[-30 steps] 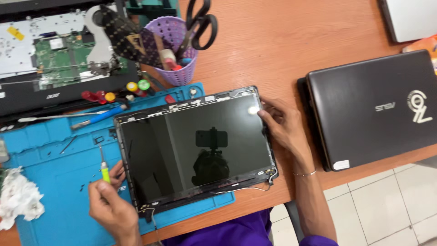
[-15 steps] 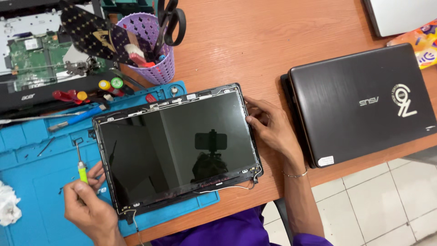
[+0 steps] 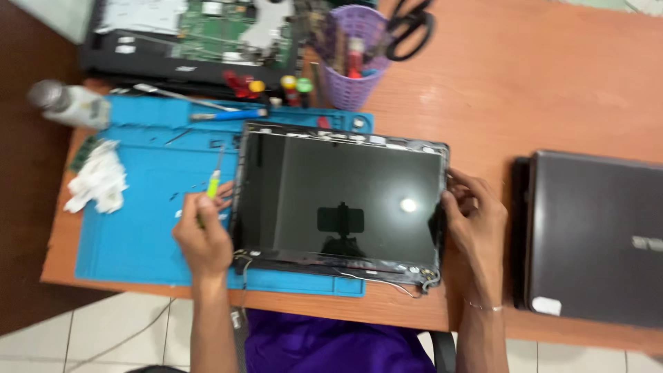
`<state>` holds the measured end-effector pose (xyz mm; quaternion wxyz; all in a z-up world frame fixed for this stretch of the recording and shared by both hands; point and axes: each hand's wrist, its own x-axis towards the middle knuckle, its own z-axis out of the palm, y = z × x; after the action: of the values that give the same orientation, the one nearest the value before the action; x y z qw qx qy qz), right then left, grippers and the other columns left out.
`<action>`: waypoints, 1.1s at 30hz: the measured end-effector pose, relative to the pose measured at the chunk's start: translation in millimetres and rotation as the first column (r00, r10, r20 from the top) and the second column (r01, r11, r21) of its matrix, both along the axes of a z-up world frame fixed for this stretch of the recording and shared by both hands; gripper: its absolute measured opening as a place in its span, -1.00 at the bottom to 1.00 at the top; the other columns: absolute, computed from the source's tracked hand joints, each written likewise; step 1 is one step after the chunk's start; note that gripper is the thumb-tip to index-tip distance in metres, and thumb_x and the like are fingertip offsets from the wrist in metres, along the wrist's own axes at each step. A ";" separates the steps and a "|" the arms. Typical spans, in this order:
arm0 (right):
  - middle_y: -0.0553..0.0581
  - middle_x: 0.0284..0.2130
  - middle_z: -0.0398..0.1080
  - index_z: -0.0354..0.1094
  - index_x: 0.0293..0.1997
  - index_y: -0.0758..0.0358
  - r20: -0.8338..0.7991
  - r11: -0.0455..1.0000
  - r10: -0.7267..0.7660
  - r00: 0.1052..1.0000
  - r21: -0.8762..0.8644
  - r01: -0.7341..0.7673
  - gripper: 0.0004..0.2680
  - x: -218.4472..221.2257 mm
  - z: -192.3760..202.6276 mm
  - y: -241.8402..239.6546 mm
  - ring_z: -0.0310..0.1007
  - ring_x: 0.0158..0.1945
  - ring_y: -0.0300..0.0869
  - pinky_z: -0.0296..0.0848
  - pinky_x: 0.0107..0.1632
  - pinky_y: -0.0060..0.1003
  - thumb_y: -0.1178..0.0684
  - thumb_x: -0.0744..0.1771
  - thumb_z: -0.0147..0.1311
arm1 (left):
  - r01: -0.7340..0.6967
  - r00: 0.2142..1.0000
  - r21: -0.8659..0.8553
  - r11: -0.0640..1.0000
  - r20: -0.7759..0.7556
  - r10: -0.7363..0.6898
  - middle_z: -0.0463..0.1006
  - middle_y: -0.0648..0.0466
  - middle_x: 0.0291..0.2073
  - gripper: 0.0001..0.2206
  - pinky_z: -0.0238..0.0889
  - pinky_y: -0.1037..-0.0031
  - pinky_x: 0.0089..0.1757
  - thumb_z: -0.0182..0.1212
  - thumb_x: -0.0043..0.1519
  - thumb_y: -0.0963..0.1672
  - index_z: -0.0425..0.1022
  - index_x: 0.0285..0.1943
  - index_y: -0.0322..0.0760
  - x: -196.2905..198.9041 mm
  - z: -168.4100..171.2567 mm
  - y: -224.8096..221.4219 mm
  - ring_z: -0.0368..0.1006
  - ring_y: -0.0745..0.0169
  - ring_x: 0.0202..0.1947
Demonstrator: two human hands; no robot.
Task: The person works on a laptop display assembly at a repair bench, using a screwdriver to remove or secure components and handling wires and a metal hinge piece.
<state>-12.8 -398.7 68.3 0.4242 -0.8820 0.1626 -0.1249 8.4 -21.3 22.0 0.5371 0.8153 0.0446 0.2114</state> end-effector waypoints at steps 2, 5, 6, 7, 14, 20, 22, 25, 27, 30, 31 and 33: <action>0.14 -0.12 0.48 0.51 0.13 0.24 0.049 0.993 0.037 0.998 -0.116 -0.031 -0.74 -1.6 3.2 5.8 0.47 -0.17 -0.22 0.45 -0.17 -0.36 0.27 0.32 0.19 | 0.011 0.999 -0.068 0.998 0.044 -0.008 0.64 -0.17 -0.16 -0.74 0.56 0.38 -0.08 -0.15 0.50 -0.15 0.35 -0.16 -0.49 -0.7 2.7 -1.0 0.65 0.07 -0.06; 0.21 0.00 0.43 0.49 0.15 0.26 0.123 0.977 0.111 0.986 -0.195 -0.086 -0.74 -2.7 6.4 14.9 0.46 -0.04 -0.13 0.50 -0.12 -0.32 0.24 0.33 0.19 | -0.063 0.998 -0.058 0.996 0.015 0.064 0.68 -0.13 -0.14 -0.75 0.53 0.41 -0.14 -0.13 0.48 -0.15 0.40 -0.11 -0.48 -2.7 8.0 -0.6 0.65 0.15 -0.19; 0.23 0.04 0.40 0.48 0.16 0.26 0.142 0.973 0.139 0.980 -0.206 -0.108 -0.74 -3.3 5.4 17.7 0.44 -0.01 -0.10 0.52 -0.11 -0.31 0.23 0.33 0.20 | -0.074 0.997 -0.080 0.994 0.014 0.075 0.68 -0.12 -0.15 -0.77 0.53 0.41 -0.15 -0.10 0.47 -0.14 0.40 -0.05 -0.47 -3.1 8.5 -0.8 0.65 0.17 -0.20; 0.22 0.06 0.41 0.48 0.16 0.26 0.144 0.957 0.167 0.975 -0.262 -0.125 -0.74 -3.3 3.8 20.1 0.44 0.03 -0.09 0.51 -0.07 -0.27 0.23 0.32 0.21 | -0.081 0.996 -0.102 0.991 0.011 0.083 0.68 -0.11 -0.16 -0.78 0.53 0.42 -0.17 -0.08 0.46 -0.14 0.41 0.00 -0.47 -3.4 9.2 -1.6 0.65 0.18 -0.20; 0.14 0.11 0.43 0.48 0.14 0.20 0.058 0.987 0.098 0.994 -0.136 -0.089 -0.71 -1.7 -1.5 22.8 0.46 -0.09 -0.12 0.48 -0.07 -0.28 0.20 0.29 0.23 | -0.194 0.978 0.118 0.974 0.098 0.183 0.64 -0.02 -0.19 -0.85 0.41 0.31 -0.10 0.15 0.40 -0.15 0.51 0.00 -0.38 -11.5 17.4 8.1 0.60 0.09 -0.14; 0.18 0.12 0.44 0.51 0.14 0.22 0.149 0.949 0.161 0.976 -0.294 -0.112 -0.74 -3.2 -5.8 23.6 0.44 0.06 -0.08 0.45 0.07 -0.26 0.19 0.32 0.26 | -0.377 0.925 0.370 0.849 0.102 0.367 0.51 0.00 -0.18 -0.90 0.24 0.17 0.00 0.27 0.33 -0.15 0.54 -0.08 -0.30 -32.4 13.0 36.9 0.40 -0.03 -0.06; 0.17 0.12 0.44 0.52 0.14 0.21 0.149 0.947 0.153 0.977 -0.303 -0.102 -0.74 0.5 -7.5 25.9 0.44 0.05 -0.08 0.45 0.08 -0.24 0.17 0.32 0.27 | -0.403 0.905 0.420 0.813 0.046 0.424 0.51 0.03 -0.21 -0.90 0.20 0.14 -0.01 0.29 0.29 -0.15 0.56 -0.10 -0.28 -35.1 8.3 41.3 0.40 -0.02 -0.07; 0.16 0.12 0.44 0.52 0.14 0.20 0.157 0.947 0.156 0.975 -0.305 -0.102 -0.74 2.1 -8.2 25.7 0.43 0.09 -0.08 0.45 0.13 -0.23 0.16 0.32 0.27 | -0.439 0.872 0.450 0.778 0.003 0.490 0.51 0.08 -0.23 -0.89 0.18 0.14 -0.04 0.31 0.28 -0.13 0.58 -0.11 -0.25 -42.2 3.4 46.7 0.41 0.03 -0.08; 0.18 0.13 0.44 0.52 0.13 0.21 0.175 0.944 0.160 0.971 -0.313 -0.099 -0.75 2.0 -8.7 25.9 0.43 0.16 -0.07 0.45 0.16 -0.23 0.17 0.32 0.27 | -0.466 0.851 0.469 0.750 0.004 0.526 0.51 0.11 -0.23 -0.89 0.17 0.15 -0.05 0.32 0.27 -0.13 0.59 -0.11 -0.24 -41.9 2.5 51.3 0.40 0.05 -0.09; 0.19 0.13 0.43 0.52 0.12 0.20 0.170 0.953 0.160 0.972 -0.284 -0.107 -0.76 2.9 -9.1 25.8 0.43 0.18 -0.06 0.46 0.15 -0.23 0.16 0.32 0.27 | -0.475 0.832 0.507 0.719 -0.006 0.554 0.51 0.11 -0.24 -0.88 0.16 0.15 -0.04 0.34 0.26 -0.13 0.60 -0.10 -0.23 -41.0 0.3 58.5 0.39 0.05 -0.10; 0.19 0.13 0.43 0.52 0.12 0.21 0.164 0.952 0.156 0.974 -0.287 -0.104 -0.76 3.3 -8.9 26.3 0.43 0.17 -0.06 0.46 0.15 -0.23 0.16 0.32 0.27 | -0.462 0.835 0.518 0.720 -0.019 0.550 0.51 0.11 -0.23 -0.89 0.16 0.15 -0.05 0.34 0.26 -0.13 0.61 -0.10 -0.22 -39.7 -0.5 60.9 0.39 0.04 -0.10; 0.18 0.13 0.44 0.52 0.11 0.21 0.155 0.952 0.144 0.977 -0.292 -0.093 -0.75 3.7 -6.9 27.0 0.43 0.17 -0.06 0.47 0.13 -0.23 0.16 0.31 0.27 | -0.447 0.837 0.534 0.717 -0.032 0.546 0.51 0.11 -0.22 -0.89 0.17 0.15 -0.04 0.34 0.26 -0.12 0.61 -0.10 -0.20 -38.4 -1.1 64.0 0.39 0.03 -0.08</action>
<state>-9.2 -371.6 61.4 0.3133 -0.9274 0.0519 -0.1980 -30.0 42.7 20.9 0.2201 0.9003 0.2559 0.2747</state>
